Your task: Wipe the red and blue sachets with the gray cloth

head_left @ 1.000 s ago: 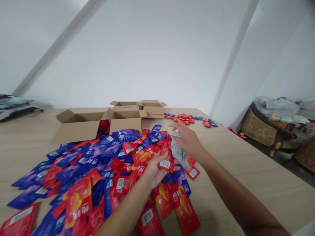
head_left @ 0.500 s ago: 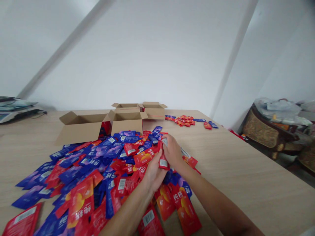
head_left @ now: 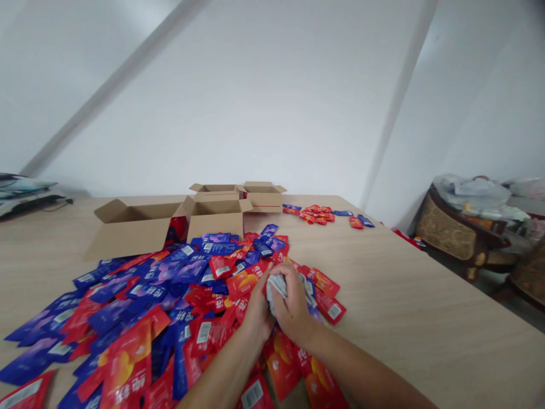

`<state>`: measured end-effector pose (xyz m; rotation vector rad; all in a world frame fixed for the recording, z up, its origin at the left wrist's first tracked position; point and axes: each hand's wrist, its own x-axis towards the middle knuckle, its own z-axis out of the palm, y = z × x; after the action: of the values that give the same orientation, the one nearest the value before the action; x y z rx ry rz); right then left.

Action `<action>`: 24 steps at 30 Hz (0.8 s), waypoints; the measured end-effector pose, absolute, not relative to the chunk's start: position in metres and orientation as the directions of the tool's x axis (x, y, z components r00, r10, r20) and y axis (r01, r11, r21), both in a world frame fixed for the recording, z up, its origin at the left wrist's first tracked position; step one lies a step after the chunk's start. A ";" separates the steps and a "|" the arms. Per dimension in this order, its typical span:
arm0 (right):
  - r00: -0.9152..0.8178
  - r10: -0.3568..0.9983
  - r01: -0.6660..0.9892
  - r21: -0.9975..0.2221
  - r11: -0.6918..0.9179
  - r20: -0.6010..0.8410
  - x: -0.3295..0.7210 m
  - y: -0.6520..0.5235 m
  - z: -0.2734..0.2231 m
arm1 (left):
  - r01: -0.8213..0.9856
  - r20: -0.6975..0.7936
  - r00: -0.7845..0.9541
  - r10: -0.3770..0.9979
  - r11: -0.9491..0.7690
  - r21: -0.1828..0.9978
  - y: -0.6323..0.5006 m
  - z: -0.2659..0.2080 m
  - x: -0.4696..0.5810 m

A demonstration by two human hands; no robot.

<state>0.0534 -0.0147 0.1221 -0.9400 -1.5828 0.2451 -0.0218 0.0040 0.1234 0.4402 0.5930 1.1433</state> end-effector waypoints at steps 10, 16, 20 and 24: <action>-0.025 0.660 0.706 -0.454 0.544 0.751 0.089 0.059 0.091 | -0.678 -0.075 0.276 0.958 0.249 0.691 0.007 0.133 -0.035; -0.078 0.773 0.830 -0.388 0.400 0.629 0.141 0.087 0.100 | -0.158 0.196 0.047 0.979 -0.186 0.970 0.032 0.123 -0.054; 0.015 0.878 0.939 -0.307 0.152 0.479 0.193 0.120 0.096 | 0.647 0.556 0.128 0.821 -0.494 0.581 0.054 0.100 -0.073; 0.178 0.961 0.972 -0.191 -0.137 0.213 0.249 0.163 0.080 | 0.896 0.502 0.246 0.829 -0.393 0.209 0.067 0.078 -0.082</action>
<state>0.2487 0.1628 0.0803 -2.1738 -1.8484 -0.0560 -0.0822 0.0668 0.0784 2.5719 1.7899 0.9056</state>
